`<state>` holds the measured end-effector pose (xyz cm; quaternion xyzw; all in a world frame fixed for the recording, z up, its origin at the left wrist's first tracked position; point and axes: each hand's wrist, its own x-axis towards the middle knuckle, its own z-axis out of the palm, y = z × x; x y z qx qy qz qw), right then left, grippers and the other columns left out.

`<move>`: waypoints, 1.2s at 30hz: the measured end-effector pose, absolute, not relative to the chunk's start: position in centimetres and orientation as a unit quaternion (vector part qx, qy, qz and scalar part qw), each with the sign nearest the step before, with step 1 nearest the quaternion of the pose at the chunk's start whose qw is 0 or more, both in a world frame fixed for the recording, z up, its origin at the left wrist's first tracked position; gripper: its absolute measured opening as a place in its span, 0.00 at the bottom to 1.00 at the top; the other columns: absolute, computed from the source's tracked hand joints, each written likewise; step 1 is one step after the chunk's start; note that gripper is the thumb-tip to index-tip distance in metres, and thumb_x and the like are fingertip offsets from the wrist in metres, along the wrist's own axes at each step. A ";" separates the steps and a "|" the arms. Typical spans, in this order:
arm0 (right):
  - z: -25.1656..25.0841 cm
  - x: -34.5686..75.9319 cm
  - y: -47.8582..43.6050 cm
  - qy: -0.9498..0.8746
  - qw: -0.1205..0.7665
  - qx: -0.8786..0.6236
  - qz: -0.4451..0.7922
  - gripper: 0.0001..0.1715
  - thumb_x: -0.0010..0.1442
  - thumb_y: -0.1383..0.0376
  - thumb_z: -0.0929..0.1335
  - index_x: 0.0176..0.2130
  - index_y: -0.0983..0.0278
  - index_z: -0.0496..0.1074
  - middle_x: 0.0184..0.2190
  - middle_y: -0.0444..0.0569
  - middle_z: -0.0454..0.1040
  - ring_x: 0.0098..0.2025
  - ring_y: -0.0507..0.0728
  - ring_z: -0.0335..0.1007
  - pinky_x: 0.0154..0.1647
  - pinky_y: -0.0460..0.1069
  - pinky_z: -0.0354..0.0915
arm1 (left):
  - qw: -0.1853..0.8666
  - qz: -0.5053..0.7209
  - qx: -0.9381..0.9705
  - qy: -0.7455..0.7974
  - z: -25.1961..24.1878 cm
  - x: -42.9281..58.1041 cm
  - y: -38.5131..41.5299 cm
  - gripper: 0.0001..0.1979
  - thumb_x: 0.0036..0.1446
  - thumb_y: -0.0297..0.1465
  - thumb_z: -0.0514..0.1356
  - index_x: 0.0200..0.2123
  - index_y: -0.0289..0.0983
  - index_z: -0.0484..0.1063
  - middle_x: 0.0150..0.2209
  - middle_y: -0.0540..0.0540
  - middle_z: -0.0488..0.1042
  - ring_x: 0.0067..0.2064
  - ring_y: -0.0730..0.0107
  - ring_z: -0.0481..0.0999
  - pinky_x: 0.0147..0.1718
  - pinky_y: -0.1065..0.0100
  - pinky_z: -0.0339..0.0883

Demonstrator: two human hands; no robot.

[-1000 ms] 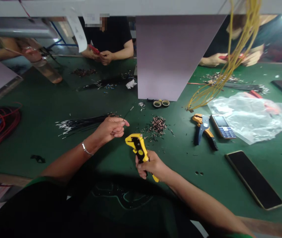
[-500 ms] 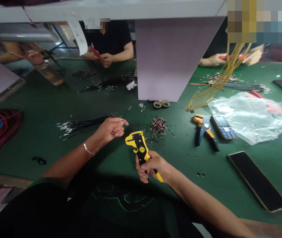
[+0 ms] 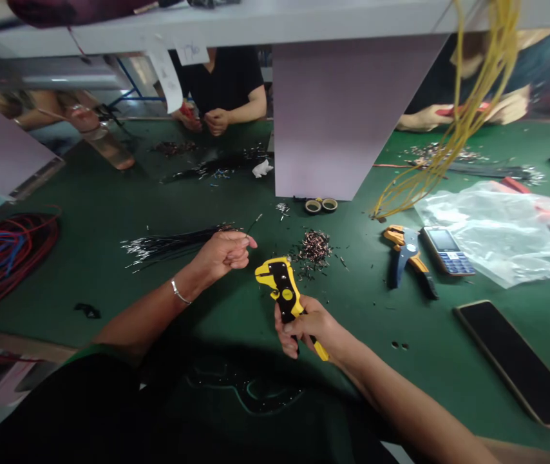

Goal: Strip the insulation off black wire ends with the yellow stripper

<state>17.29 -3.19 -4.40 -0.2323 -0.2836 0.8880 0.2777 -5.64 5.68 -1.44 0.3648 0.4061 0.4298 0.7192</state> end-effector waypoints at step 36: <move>-2.4 19.0 -0.7 -0.278 0.332 -0.151 0.889 0.11 0.47 0.72 0.67 0.35 0.67 0.69 0.22 0.43 0.68 0.19 0.51 0.62 0.18 0.48 0.62 | 0.689 0.458 0.402 0.392 0.9 -5.7 5.0 0.04 0.57 0.27 0.62 0.34 0.31 0.75 0.22 0.53 0.64 0.20 0.84 0.57 0.41 0.63 0.73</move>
